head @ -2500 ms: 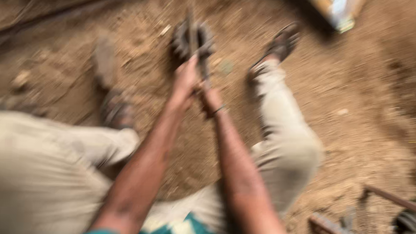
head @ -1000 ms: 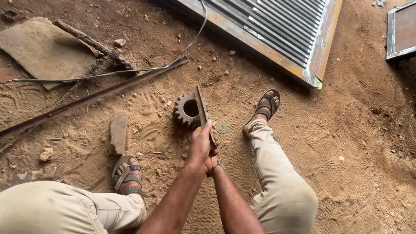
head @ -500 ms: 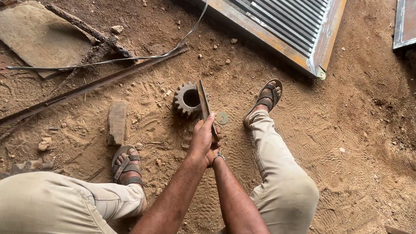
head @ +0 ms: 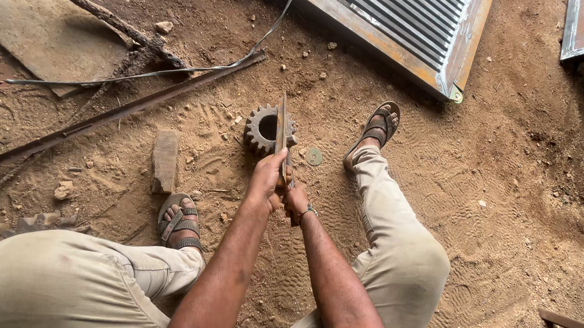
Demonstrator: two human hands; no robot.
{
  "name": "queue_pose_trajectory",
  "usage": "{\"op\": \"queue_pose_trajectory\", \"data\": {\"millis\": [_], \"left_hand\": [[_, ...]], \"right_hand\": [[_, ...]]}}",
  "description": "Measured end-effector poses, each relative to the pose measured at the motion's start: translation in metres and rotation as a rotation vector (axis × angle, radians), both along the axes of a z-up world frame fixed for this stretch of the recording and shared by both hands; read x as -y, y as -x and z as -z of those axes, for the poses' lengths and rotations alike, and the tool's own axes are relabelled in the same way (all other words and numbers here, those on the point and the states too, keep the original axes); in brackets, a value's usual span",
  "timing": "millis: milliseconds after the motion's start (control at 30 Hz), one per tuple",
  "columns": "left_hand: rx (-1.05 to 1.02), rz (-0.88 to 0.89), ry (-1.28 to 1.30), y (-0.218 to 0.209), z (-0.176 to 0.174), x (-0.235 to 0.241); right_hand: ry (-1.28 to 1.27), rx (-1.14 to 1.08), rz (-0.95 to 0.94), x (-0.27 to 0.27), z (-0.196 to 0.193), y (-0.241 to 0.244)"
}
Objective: The person sits on the ground and repeatedly strikes a metal bar with a hammer. The bar is positioned against a gear-like object on the dirt floor. The person adjusts the bar's position occasionally while continuing to hammer.
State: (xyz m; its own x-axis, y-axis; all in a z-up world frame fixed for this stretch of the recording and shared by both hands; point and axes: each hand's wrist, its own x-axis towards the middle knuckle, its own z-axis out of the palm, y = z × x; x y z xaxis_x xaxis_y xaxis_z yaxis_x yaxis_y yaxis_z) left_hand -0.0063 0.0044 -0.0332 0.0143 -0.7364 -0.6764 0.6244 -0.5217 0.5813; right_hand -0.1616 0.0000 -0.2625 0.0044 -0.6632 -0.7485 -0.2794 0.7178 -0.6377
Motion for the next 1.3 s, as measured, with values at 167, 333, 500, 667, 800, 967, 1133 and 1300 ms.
{"op": "queue_pose_trajectory", "data": {"millis": [167,333,500,667,800,967,1133,1300], "left_hand": [[0.164,0.155,-0.038,0.001,0.032,-0.004],[0.094,0.189,0.006,-0.004,0.068,-0.010],[0.214,0.370,-0.102,-0.011,0.107,-0.021],[0.306,0.384,-0.142,-0.011,0.145,-0.036],[0.450,0.414,-0.111,-0.015,0.168,-0.039],[0.569,0.428,-0.088,-0.015,0.181,-0.042],[0.546,0.380,-0.096,-0.018,0.177,-0.044],[0.500,0.391,-0.147,-0.021,0.177,-0.046]], "right_hand": [[-0.009,-0.042,0.006,0.000,-0.003,-0.005],[-0.018,-0.018,0.025,-0.002,0.004,0.002],[0.031,0.016,-0.017,0.001,-0.002,-0.001],[-0.019,-0.085,-0.008,0.000,-0.021,-0.003],[-0.004,-0.067,-0.016,0.000,-0.029,-0.005],[-0.004,-0.087,-0.028,-0.001,-0.022,-0.001],[0.013,-0.081,-0.018,0.002,-0.012,0.000],[0.037,-0.100,-0.026,0.000,-0.015,0.000]]}}
